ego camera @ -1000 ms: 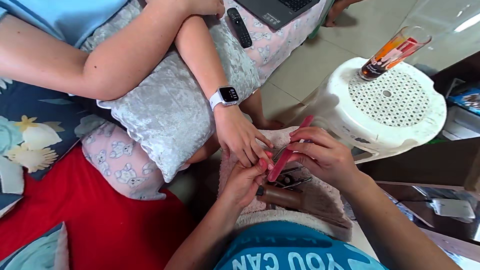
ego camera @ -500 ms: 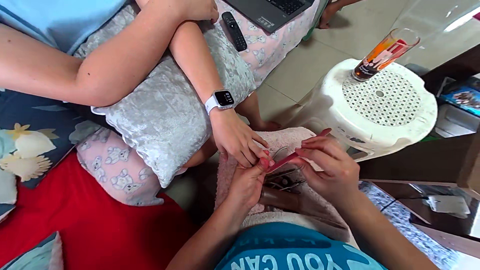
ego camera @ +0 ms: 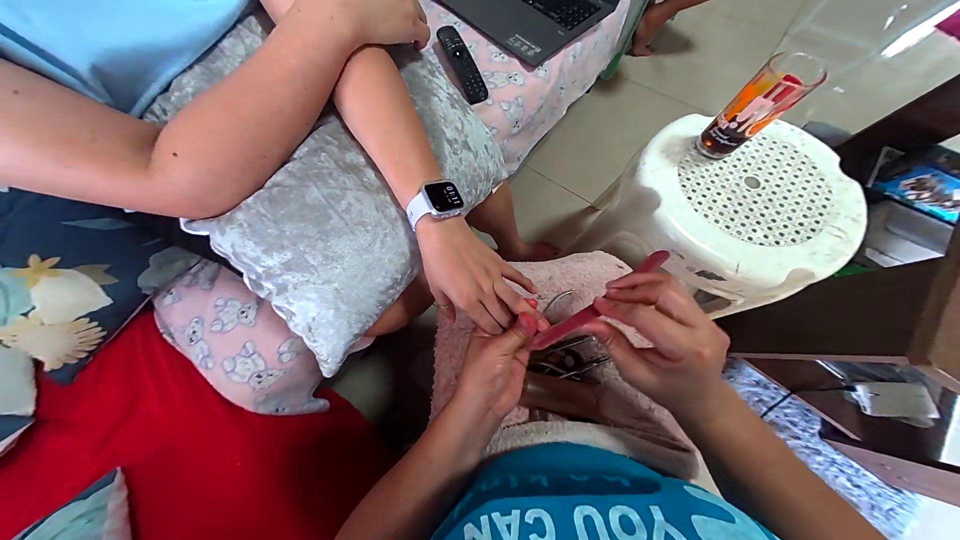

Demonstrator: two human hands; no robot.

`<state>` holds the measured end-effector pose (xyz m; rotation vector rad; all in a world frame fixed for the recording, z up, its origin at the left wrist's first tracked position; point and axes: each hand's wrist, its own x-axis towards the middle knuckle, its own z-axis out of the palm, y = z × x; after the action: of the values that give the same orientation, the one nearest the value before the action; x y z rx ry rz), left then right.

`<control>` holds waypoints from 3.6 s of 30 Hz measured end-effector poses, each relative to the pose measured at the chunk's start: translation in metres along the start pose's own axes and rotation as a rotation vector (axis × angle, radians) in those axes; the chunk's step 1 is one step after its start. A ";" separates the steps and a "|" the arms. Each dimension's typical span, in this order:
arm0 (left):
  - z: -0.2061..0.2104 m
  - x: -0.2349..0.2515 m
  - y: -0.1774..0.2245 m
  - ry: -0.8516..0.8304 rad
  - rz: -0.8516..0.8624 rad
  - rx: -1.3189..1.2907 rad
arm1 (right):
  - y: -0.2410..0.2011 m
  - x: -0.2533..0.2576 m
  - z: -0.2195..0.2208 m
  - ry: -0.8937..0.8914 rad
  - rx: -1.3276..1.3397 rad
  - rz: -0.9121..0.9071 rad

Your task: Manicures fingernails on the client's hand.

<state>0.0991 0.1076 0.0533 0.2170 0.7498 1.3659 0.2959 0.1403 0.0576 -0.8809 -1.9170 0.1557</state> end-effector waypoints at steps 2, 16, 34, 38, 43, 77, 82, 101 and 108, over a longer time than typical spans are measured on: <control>-0.001 0.000 0.000 -0.027 -0.001 -0.018 | -0.008 -0.002 0.006 -0.002 0.017 -0.034; 0.000 0.000 -0.003 -0.020 0.033 0.010 | -0.014 -0.002 0.016 0.037 -0.017 -0.038; -0.002 -0.005 0.003 -0.031 -0.003 0.014 | 0.018 0.018 0.011 -0.075 0.154 -0.107; -0.004 -0.003 0.003 -0.050 -0.004 0.038 | 0.008 0.015 0.018 -0.107 0.181 -0.135; -0.006 -0.005 0.006 -0.043 -0.032 0.024 | 0.039 0.029 0.004 -0.037 0.063 -0.024; -0.004 -0.004 -0.003 -0.059 0.186 0.199 | -0.029 -0.007 0.019 -0.004 -0.216 0.016; -0.006 -0.004 -0.001 -0.075 0.171 0.202 | -0.011 -0.004 0.008 -0.011 -0.256 0.070; -0.009 -0.005 0.000 -0.086 0.166 0.207 | 0.004 0.012 -0.006 -0.060 -0.218 -0.042; -0.006 -0.005 -0.003 -0.061 0.159 0.186 | -0.014 0.011 0.008 -0.069 -0.200 -0.079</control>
<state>0.0978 0.1009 0.0485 0.4713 0.8230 1.4327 0.2791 0.1392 0.0683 -0.9398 -2.0537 -0.0552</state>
